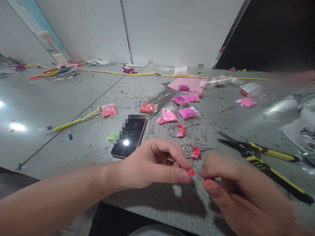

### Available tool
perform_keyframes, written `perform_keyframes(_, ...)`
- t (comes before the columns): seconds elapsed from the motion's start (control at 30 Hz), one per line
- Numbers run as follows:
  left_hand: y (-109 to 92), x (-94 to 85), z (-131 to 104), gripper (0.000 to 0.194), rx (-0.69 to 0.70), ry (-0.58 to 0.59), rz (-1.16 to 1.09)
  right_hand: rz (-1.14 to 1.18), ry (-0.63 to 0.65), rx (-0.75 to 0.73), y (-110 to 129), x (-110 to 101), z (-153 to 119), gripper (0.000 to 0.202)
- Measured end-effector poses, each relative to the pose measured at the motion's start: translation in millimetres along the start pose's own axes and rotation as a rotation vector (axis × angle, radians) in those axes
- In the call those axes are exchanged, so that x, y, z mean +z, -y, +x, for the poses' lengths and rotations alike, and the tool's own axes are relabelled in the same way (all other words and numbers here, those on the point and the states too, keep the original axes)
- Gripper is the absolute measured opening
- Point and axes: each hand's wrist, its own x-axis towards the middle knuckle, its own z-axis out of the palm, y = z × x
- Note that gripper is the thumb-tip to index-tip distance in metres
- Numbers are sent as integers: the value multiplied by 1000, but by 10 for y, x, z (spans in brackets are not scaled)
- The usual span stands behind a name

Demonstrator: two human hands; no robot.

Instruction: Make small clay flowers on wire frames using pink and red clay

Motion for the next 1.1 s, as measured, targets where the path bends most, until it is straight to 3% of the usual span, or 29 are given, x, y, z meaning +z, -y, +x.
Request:
perform_keyframes(0.1,-17,39,-6,21,12,39,-16,-38,81,-23,16,-3,26,28)
perform_keyframes(0.3,-14,65,-4,18,28,58,30,-18,182,8,22,-36,-48,22)
perform_keyframes(0.87,1,72,0,13,-15,37,31,-52,107,23,74,-12,-35,24)
perform_keyframes(1.1,-14,64,-4,16,-15,62,34,-43,51,-8,90,1,-56,15)
